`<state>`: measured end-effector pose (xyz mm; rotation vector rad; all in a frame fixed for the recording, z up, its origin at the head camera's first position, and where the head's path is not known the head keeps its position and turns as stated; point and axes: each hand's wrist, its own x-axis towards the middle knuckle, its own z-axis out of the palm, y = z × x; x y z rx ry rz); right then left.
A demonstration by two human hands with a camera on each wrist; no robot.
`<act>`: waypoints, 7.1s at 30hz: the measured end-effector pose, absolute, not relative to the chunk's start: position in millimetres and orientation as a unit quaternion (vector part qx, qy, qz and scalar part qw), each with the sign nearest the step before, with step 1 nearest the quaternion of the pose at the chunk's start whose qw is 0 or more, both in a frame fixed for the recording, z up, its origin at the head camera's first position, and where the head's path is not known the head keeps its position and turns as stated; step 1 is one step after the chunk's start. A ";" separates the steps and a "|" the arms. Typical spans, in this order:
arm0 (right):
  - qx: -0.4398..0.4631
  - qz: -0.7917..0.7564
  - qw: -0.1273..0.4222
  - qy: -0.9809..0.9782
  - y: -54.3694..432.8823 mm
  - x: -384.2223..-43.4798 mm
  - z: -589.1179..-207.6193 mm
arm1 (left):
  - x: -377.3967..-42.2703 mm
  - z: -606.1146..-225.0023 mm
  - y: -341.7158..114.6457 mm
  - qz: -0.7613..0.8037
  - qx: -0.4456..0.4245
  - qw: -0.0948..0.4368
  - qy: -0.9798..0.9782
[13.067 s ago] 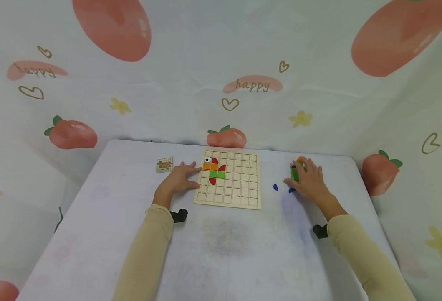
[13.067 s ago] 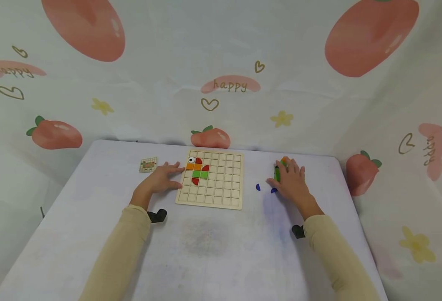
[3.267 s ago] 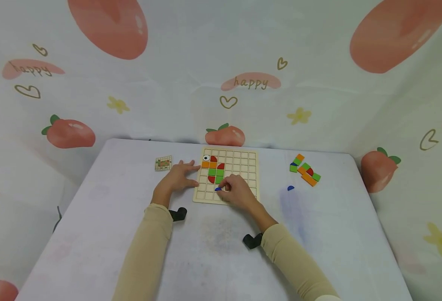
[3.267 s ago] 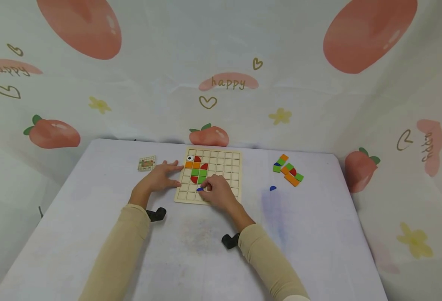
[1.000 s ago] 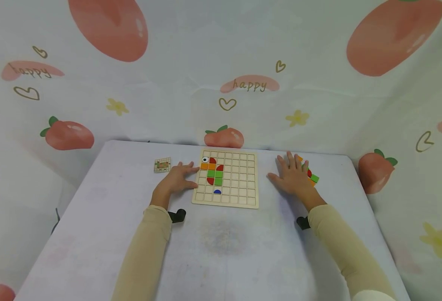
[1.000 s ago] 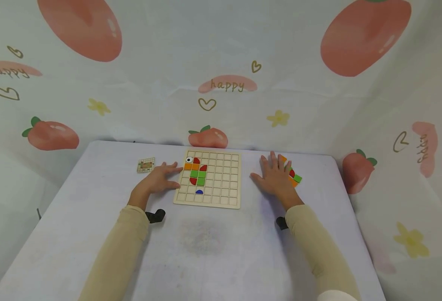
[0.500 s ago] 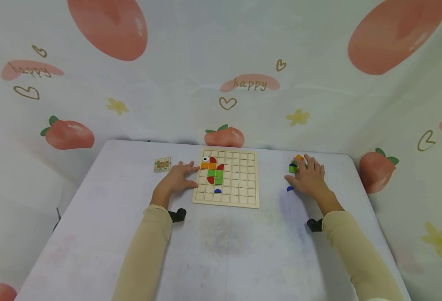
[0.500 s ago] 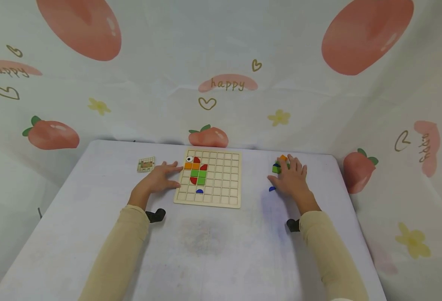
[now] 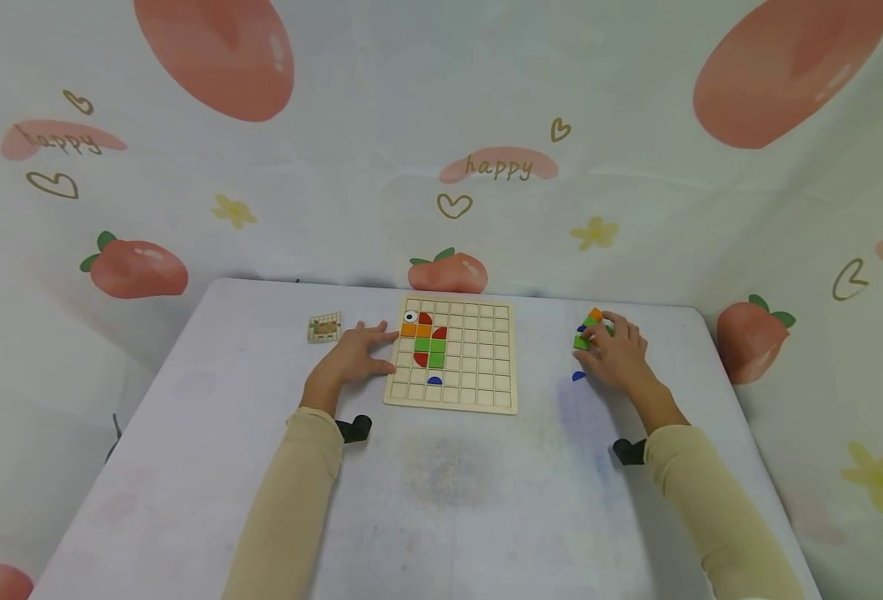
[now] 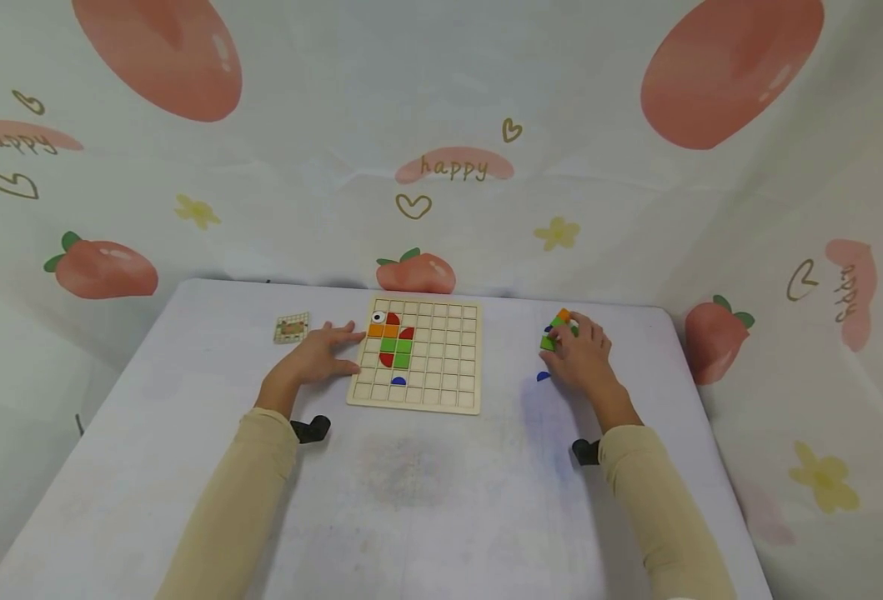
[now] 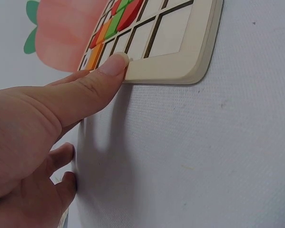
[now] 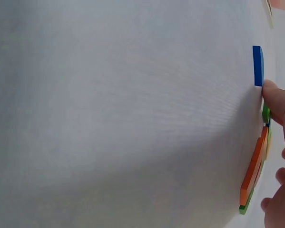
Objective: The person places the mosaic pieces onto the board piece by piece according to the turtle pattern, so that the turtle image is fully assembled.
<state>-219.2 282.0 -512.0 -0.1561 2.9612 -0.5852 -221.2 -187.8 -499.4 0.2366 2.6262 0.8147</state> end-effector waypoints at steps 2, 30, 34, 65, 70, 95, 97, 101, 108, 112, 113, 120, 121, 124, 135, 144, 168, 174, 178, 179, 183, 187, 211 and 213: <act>-0.052 -0.193 0.060 0.978 281.1 -219.3 -511.5 | -220.8 -499.4 -187.9 0.289 0.084 0.191 0.934; -0.091 -0.258 0.059 0.960 208.7 -241.3 -499.9 | -220.5 -499.7 -190.0 0.294 0.086 0.190 0.933; -0.107 -0.275 0.040 0.955 188.8 -244.6 -503.5 | -220.0 -500.6 -189.6 0.297 0.088 0.189 0.932; -0.166 -0.323 0.058 0.930 95.5 -260.0 -525.6 | -223.7 -501.4 -188.6 0.276 0.082 0.197 0.937; -0.164 -0.335 0.055 0.926 94.1 -259.6 -526.9 | -223.5 -500.7 -188.9 0.279 0.080 0.196 0.937; -0.192 -0.202 0.052 0.959 98.4 -249.5 -506.9 | -224.8 -503.0 -188.6 0.279 0.084 0.195 0.937; -0.206 -0.164 0.036 0.964 101.2 -247.9 -504.8 | -224.7 -502.7 -188.6 0.282 0.084 0.195 0.936; -0.219 -0.100 0.011 0.970 108.4 -245.7 -501.4 | -224.3 -501.5 -187.5 0.289 0.085 0.196 0.933; -0.200 -0.063 0.026 0.977 121.4 -245.2 -498.3 | -224.8 -499.8 -187.6 0.291 0.079 0.199 0.933; -0.185 -0.052 0.050 0.980 131.2 -246.0 -500.8 | -224.7 -501.0 -187.8 0.287 0.080 0.199 0.934; -0.181 -0.051 0.054 0.981 133.9 -246.2 -501.0 | -224.7 -501.4 -187.9 0.287 0.080 0.199 0.934; -0.148 -0.052 0.068 0.985 158.1 -247.6 -502.1 | -224.1 -502.7 -188.6 0.287 0.081 0.199 0.933; -0.144 -0.052 0.069 0.986 162.2 -247.4 -502.7 | -223.9 -502.9 -188.7 0.287 0.081 0.199 0.934; -0.135 -0.049 0.076 0.987 174.2 -246.0 -505.0 | -223.8 -503.7 -189.2 0.286 0.080 0.200 0.934; -0.102 -0.062 0.081 0.990 219.0 -245.6 -511.7 | -223.7 -501.7 -188.1 0.282 0.081 0.201 0.935; -0.068 -0.104 0.093 0.988 252.2 -247.0 -513.3 | -222.9 -500.6 -188.1 0.290 0.072 0.200 0.933; 0.021 -0.219 0.105 0.970 297.4 -254.5 -505.8 | -220.9 -498.8 -187.0 0.293 0.072 0.195 0.933; 0.045 -0.231 0.087 0.968 297.4 -258.4 -511.1 | -221.1 -497.5 -185.6 0.293 0.071 0.198 0.933; 0.049 -0.243 0.072 0.966 296.6 -260.2 -513.1 | -221.6 -496.8 -186.4 0.294 0.066 0.199 0.933; 0.050 -0.246 0.070 0.965 296.6 -260.6 -513.2 | -221.8 -496.9 -186.6 0.293 0.066 0.199 0.933; 0.061 -0.254 0.078 0.962 295.9 -261.9 -511.3 | -222.1 -497.1 -186.6 0.296 0.065 0.201 0.932; 0.069 -0.260 0.096 0.958 295.1 -262.1 -508.4 | -221.9 -497.4 -185.9 0.297 0.067 0.202 0.931; 0.108 -0.342 0.120 0.926 292.3 -255.0 -490.8 | -222.0 -499.3 -187.2 0.296 0.074 0.196 0.932; 0.096 -0.344 0.115 0.927 291.9 -254.5 -489.7 | -222.2 -499.3 -187.4 0.296 0.074 0.196 0.932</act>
